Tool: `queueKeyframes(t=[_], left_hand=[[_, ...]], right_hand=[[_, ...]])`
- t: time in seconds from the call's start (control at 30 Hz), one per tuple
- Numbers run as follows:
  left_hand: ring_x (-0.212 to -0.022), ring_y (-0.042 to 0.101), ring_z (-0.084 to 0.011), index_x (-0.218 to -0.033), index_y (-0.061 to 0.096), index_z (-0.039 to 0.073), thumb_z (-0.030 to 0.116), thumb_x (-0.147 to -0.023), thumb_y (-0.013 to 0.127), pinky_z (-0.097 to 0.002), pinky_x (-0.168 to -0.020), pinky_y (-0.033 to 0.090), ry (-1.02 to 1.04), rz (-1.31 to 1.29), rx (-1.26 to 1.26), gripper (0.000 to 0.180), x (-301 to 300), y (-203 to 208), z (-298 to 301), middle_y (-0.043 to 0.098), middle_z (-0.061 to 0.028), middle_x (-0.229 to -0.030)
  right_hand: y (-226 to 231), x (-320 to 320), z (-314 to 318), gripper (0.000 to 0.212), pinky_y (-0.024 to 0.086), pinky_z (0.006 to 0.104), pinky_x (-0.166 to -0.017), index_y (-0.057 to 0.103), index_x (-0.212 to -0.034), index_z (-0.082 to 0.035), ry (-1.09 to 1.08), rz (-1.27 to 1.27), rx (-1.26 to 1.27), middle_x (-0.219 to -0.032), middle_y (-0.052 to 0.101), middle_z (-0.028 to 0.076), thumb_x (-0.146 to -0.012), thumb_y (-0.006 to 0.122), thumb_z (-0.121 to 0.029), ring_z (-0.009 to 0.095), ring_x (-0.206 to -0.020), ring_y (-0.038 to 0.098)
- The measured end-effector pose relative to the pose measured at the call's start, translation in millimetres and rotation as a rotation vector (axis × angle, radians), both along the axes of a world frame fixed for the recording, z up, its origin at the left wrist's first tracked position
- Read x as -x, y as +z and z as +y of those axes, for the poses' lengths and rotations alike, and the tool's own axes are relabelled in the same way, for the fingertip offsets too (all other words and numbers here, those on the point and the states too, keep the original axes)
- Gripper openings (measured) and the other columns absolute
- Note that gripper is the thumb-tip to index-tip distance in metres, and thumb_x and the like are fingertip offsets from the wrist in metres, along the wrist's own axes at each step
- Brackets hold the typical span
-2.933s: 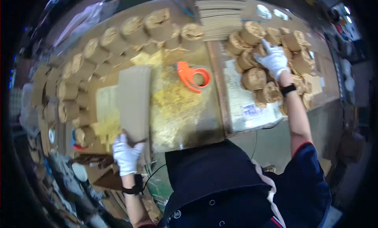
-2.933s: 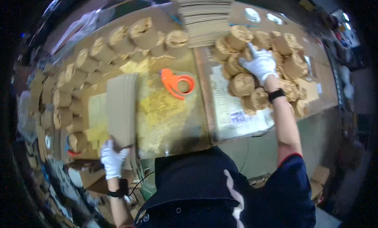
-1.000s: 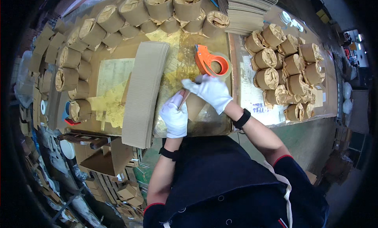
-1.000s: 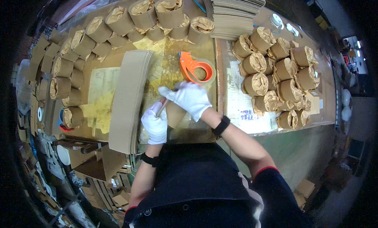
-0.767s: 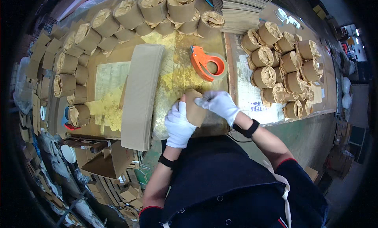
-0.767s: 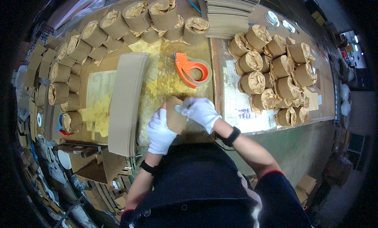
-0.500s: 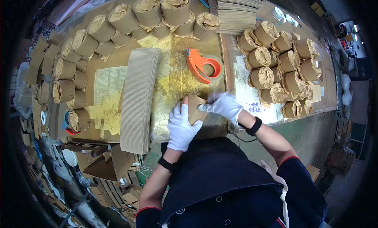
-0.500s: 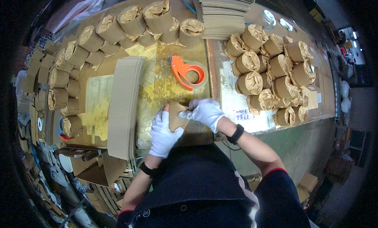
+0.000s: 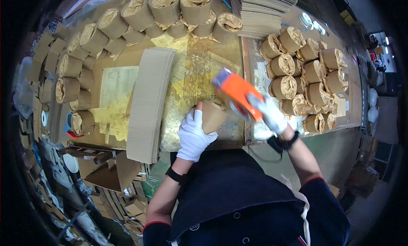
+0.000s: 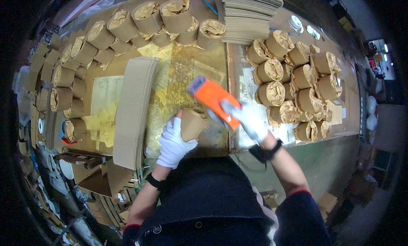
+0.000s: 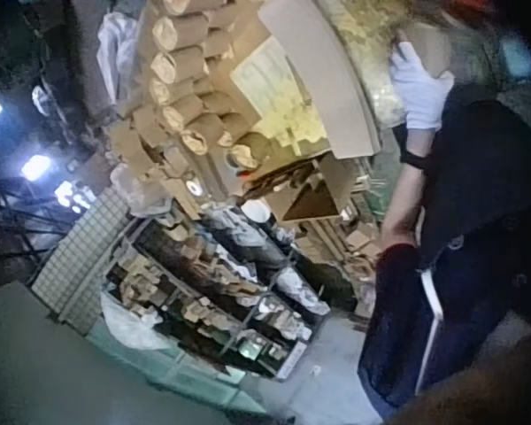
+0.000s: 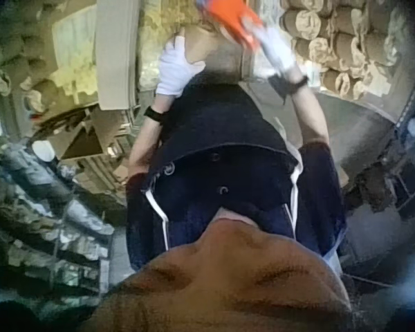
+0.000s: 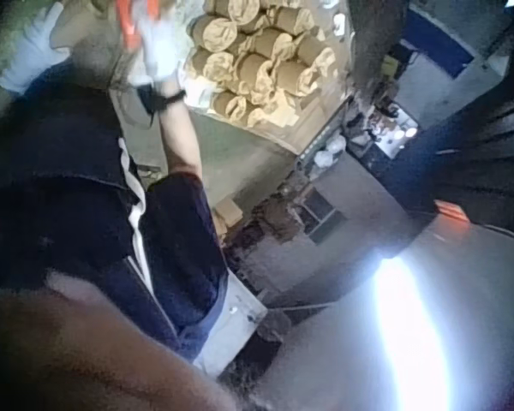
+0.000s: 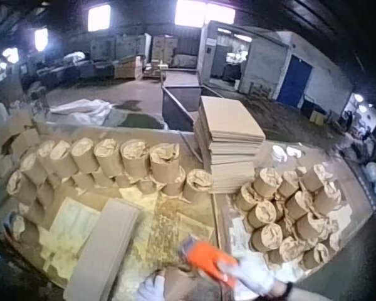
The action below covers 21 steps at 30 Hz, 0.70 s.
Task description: Wrapping and taping products with protective cardboard and adhesive tape.
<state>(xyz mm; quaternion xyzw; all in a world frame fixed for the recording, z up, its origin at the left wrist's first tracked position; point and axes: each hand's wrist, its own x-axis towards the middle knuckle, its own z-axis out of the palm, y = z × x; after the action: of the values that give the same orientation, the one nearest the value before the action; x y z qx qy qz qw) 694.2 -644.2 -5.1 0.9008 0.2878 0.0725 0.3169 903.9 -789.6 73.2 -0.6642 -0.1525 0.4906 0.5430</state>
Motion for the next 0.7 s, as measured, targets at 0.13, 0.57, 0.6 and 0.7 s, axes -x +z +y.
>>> queueKeyframes(t=[0.13,0.57,0.6,0.7], left_hand=[[-0.106,0.059,-0.0416,-0.146,0.039,0.013,0.038,-0.060,0.081,-0.0499,-0.087,0.052,-0.039,-0.069,0.030,0.099,3,-6,22,0.052,-0.0232,-0.130],[-0.103,0.064,-0.0371,-0.147,0.039,0.015,0.032,-0.066,0.081,-0.0433,-0.085,0.055,-0.166,-0.069,0.093,0.093,-12,3,61,0.059,-0.0210,-0.124],[-0.101,0.064,-0.0371,-0.148,0.038,0.014,0.032,-0.065,0.081,-0.0429,-0.083,0.056,-0.182,-0.079,0.123,0.095,-20,4,61,0.059,-0.0208,-0.122],[-0.109,0.059,-0.0402,-0.137,0.044,0.010,0.029,-0.065,0.083,-0.0458,-0.091,0.052,-0.099,0.036,0.101,0.083,-28,13,44,0.055,-0.0225,-0.124]], right_hand=[[5,36,-37,0.041,0.052,0.0260,-0.067,0.072,-0.107,-0.001,0.261,-0.275,0.364,-0.083,0.071,0.006,-0.090,0.069,-0.039,0.009,-0.073,0.064],[-53,69,-32,0.070,0.053,0.0410,-0.063,0.069,-0.074,0.003,0.237,-0.405,0.566,-0.064,0.065,0.020,-0.084,0.060,-0.065,0.035,-0.063,0.066],[-50,69,-23,0.072,0.053,0.0421,-0.063,0.069,-0.071,0.004,0.287,-0.481,0.663,-0.063,0.064,0.022,-0.083,0.059,-0.067,0.037,-0.063,0.066],[-47,71,-21,0.077,0.054,0.0434,-0.066,0.067,-0.066,0.003,0.286,-0.562,0.665,-0.061,0.062,0.024,-0.084,0.054,-0.071,0.038,-0.063,0.066]])
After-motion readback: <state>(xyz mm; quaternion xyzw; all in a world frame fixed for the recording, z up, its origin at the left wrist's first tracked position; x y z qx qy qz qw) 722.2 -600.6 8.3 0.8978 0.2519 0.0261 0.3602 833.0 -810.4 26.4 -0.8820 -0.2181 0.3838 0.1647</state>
